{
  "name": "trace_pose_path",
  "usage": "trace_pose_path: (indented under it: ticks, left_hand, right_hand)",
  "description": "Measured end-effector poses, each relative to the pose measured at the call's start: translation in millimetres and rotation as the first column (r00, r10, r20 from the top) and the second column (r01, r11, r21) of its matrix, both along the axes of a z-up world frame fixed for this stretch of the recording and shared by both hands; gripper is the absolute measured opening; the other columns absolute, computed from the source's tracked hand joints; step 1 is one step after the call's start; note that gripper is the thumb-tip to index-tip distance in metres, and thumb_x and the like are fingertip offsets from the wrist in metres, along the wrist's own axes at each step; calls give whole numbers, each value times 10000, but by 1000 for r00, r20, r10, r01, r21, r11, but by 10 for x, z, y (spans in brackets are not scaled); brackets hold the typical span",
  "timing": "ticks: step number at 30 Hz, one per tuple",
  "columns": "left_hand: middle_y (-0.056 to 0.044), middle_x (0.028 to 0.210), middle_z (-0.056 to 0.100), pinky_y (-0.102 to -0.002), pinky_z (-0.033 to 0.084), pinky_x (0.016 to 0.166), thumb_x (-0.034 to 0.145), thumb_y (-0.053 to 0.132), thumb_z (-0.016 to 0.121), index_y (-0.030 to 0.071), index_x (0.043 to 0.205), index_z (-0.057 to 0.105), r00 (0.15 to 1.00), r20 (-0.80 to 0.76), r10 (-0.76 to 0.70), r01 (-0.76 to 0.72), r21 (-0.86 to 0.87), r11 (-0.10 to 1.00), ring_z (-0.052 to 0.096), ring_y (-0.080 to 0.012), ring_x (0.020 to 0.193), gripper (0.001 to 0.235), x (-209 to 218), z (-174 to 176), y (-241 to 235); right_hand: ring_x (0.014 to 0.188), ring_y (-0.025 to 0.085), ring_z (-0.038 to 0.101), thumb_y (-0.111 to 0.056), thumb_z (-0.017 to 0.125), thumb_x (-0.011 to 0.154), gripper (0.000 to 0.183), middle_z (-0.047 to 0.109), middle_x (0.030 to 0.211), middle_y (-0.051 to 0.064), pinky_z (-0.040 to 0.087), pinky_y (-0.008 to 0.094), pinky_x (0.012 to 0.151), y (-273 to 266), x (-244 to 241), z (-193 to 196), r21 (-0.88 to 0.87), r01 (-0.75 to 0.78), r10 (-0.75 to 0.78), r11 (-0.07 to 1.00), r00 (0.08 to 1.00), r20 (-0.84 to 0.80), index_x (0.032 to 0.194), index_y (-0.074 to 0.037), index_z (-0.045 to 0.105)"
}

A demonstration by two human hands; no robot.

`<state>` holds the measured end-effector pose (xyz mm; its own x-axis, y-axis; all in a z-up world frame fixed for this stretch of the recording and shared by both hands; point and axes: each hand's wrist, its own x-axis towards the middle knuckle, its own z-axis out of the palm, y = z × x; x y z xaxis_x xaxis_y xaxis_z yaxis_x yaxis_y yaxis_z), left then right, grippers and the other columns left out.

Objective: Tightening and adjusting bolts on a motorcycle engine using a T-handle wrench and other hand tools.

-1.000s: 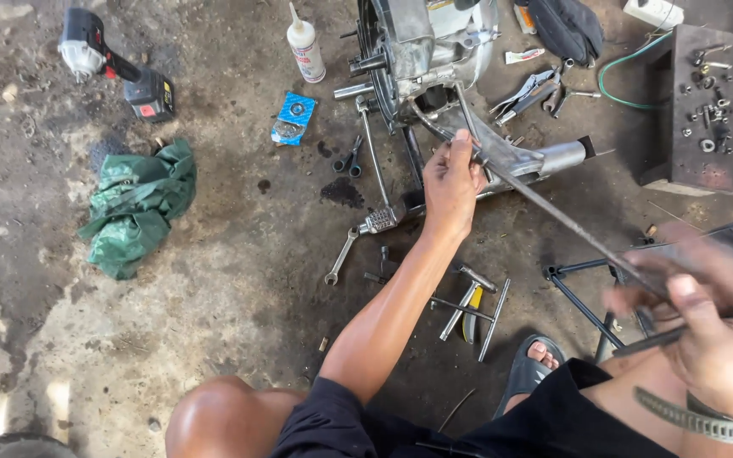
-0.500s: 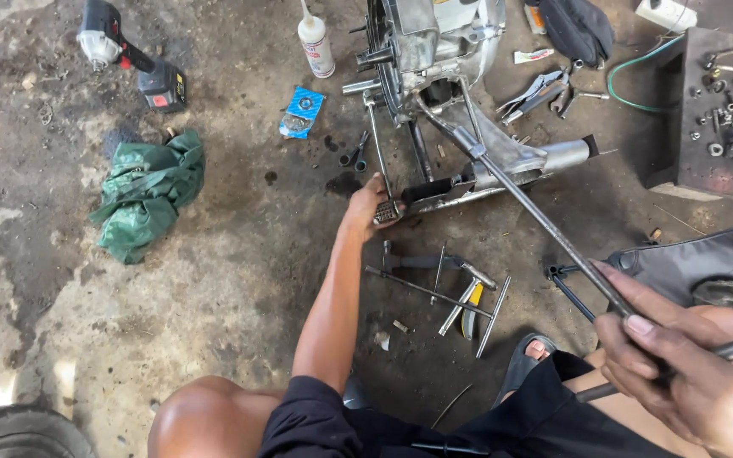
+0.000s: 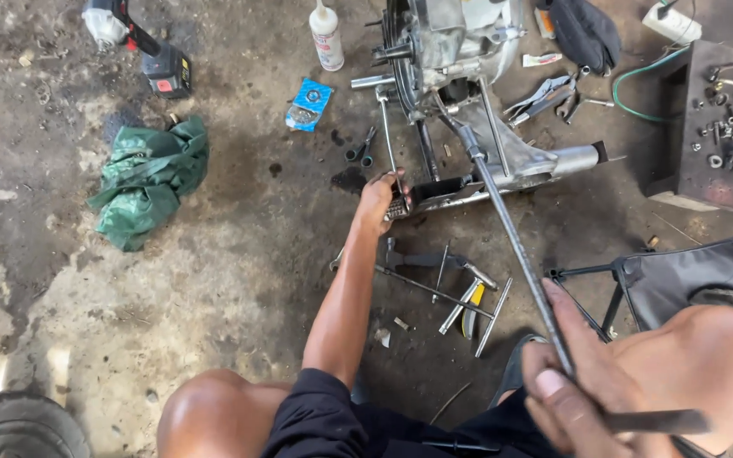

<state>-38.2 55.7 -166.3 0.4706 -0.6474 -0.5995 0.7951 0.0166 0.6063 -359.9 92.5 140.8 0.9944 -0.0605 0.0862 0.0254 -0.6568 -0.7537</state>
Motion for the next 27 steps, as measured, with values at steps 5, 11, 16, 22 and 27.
trace_pose_path:
  ticks: [5,11,16,22,27]
  left_hand:
    - [-86,714,602,-330,464,490,1032,171,395,57,1243,634,999,27,-27,27,23,999,588,-212,549,339,-11,7,14]
    - [-102,729,625,-336,528,484,1090,195,378,79,1243,635,998,-32,-46,44,-47,998,609,-212,551,321,26,-159,-9]
    - [-57,784,658,-288,328,478,1068,342,520,127,1195,749,975,136,-178,131,299,945,461,-135,527,339,461,49,535]
    - [-106,931,707,-243,402,558,1056,208,476,63,1210,679,975,169,141,-166,144,976,541,-142,662,293,1613,-785,1773]
    - [-105,911,687,-278,431,587,1107,224,467,34,1263,687,926,351,136,-191,128,973,536,-158,649,330,1823,-262,2236]
  right_hand:
    - [596,101,421,-130,556,973,965,504,823,44,392,244,543,807,420,-102,675,317,-296,667,943,-150,1665,-266,-102]
    - [747,110,554,-42,745,913,548,539,874,1,443,251,712,1298,1088,-585,605,322,-198,728,944,-264,1403,-117,511]
    - [641,105,526,-306,782,906,395,528,790,-27,449,300,611,1426,1374,-1219,480,231,-183,846,972,-146,1142,-107,536]
    - [669,170,600,-475,774,896,381,636,784,5,444,335,604,1172,1394,-2182,293,223,-166,930,964,-208,895,-151,574]
    - [1239,332,640,-610,659,905,687,657,1385,123,498,456,1022,648,1073,-2946,-26,249,-239,968,887,-396,1351,-87,640]
